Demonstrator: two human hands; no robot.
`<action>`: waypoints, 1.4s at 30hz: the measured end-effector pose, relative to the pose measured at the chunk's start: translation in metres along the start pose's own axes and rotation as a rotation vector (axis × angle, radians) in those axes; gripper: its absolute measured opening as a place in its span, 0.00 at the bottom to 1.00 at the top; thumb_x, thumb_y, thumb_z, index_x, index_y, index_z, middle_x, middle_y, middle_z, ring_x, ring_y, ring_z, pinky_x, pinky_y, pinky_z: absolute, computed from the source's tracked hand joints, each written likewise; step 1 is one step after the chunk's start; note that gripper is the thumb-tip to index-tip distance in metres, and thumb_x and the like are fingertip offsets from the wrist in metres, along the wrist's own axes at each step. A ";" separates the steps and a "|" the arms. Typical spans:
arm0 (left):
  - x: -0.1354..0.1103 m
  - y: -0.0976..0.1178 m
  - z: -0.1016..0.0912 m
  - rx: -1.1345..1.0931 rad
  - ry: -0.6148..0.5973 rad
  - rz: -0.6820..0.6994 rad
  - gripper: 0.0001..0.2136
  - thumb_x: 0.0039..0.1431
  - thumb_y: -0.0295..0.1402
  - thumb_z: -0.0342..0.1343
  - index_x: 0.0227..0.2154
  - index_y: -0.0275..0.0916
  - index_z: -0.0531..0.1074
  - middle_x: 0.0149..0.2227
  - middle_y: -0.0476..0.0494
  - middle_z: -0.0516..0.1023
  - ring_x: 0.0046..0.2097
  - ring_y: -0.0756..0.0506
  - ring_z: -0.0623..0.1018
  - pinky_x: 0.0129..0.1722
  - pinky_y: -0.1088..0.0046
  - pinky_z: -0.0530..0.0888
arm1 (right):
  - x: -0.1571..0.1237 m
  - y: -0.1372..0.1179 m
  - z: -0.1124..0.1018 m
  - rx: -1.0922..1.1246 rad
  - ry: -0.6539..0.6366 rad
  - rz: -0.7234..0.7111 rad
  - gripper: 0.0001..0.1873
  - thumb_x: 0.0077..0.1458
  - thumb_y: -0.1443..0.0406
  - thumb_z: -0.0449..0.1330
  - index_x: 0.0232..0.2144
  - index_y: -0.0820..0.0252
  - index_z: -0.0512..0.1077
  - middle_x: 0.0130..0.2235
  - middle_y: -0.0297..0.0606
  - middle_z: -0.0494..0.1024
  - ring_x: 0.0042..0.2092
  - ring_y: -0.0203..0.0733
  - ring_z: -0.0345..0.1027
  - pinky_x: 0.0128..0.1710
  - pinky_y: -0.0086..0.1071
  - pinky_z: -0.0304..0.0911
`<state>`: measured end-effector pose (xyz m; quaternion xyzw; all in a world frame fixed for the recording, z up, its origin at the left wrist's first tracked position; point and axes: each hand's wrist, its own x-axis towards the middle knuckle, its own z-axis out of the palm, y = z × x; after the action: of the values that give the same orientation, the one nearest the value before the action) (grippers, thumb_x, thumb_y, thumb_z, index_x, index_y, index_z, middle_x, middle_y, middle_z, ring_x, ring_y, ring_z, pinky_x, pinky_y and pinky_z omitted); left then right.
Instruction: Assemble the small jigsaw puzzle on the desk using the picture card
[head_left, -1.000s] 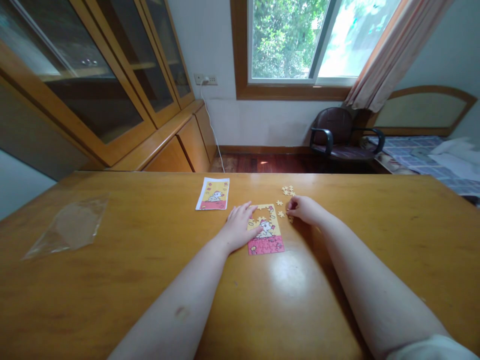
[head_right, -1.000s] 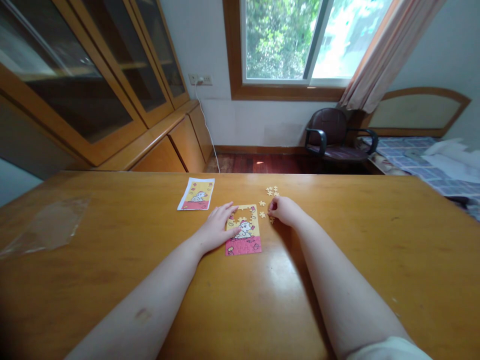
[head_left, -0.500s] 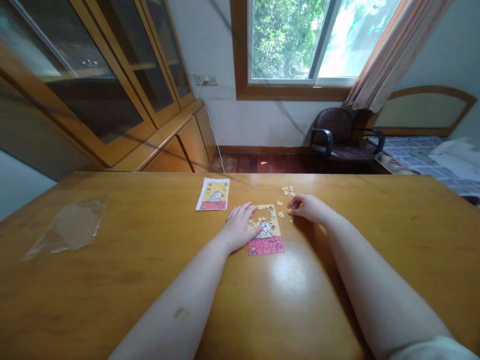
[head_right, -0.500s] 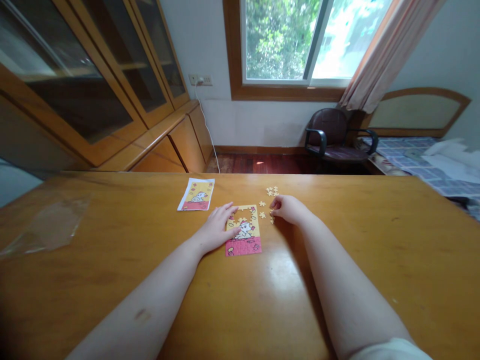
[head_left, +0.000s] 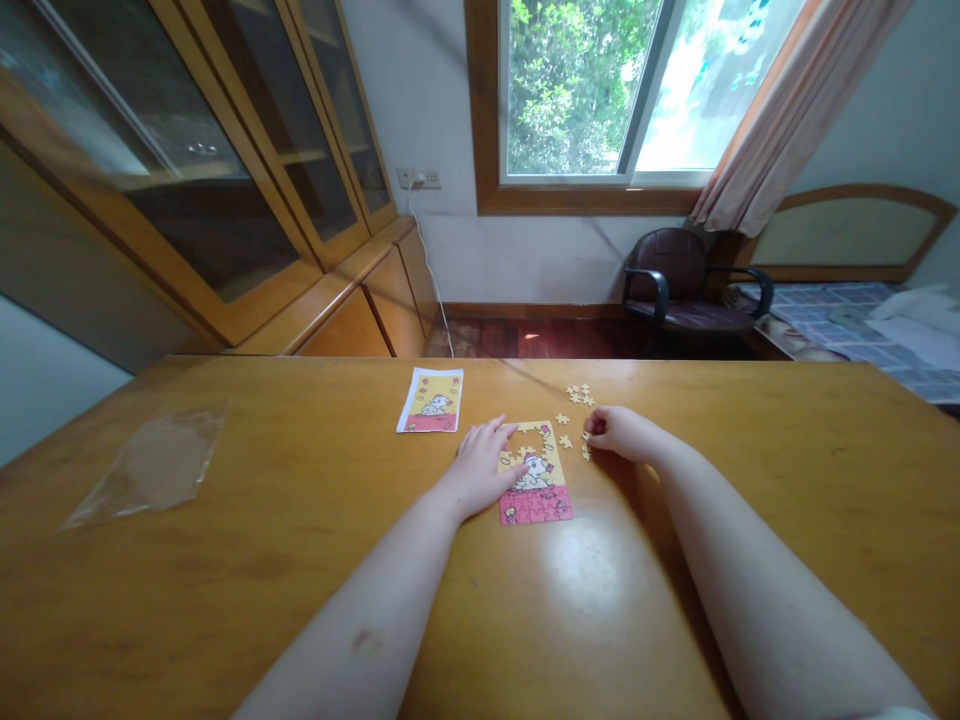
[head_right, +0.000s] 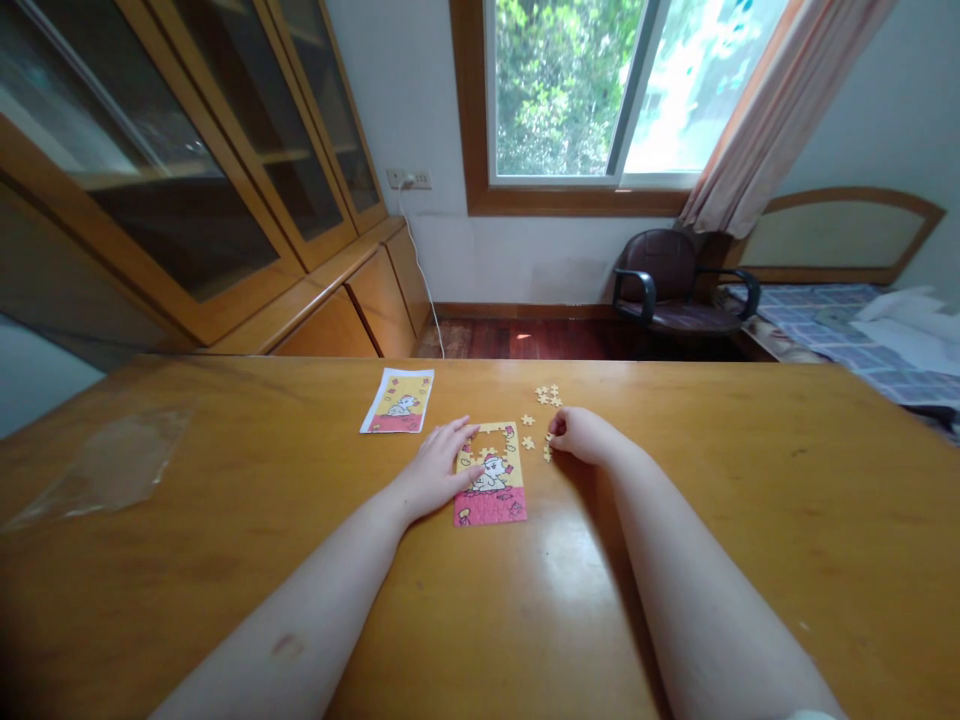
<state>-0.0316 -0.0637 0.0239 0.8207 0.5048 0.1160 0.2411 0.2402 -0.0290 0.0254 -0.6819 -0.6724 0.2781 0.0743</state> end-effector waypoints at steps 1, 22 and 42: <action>0.000 0.000 0.000 0.000 -0.002 0.000 0.31 0.58 0.48 0.50 0.61 0.39 0.57 0.66 0.36 0.53 0.67 0.39 0.53 0.66 0.54 0.47 | 0.000 -0.001 0.000 0.004 0.001 0.002 0.05 0.44 0.71 0.61 0.28 0.61 0.71 0.30 0.36 0.77 0.30 0.36 0.68 0.30 0.27 0.59; 0.001 0.000 0.001 0.017 -0.007 0.009 0.34 0.52 0.47 0.57 0.61 0.40 0.58 0.66 0.38 0.54 0.66 0.37 0.54 0.66 0.53 0.47 | -0.014 -0.027 -0.005 0.266 -0.057 -0.146 0.04 0.41 0.67 0.63 0.25 0.60 0.74 0.27 0.33 0.76 0.28 0.35 0.65 0.30 0.27 0.60; 0.001 -0.003 0.005 0.034 0.019 0.050 0.30 0.47 0.46 0.61 0.54 0.44 0.67 0.64 0.39 0.58 0.65 0.37 0.57 0.65 0.51 0.49 | -0.015 -0.043 0.025 0.093 0.017 -0.384 0.06 0.47 0.66 0.62 0.31 0.57 0.77 0.32 0.33 0.77 0.32 0.36 0.66 0.33 0.27 0.58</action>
<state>-0.0310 -0.0630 0.0183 0.8358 0.4884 0.1212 0.2194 0.1913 -0.0465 0.0288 -0.5394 -0.7757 0.2839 0.1633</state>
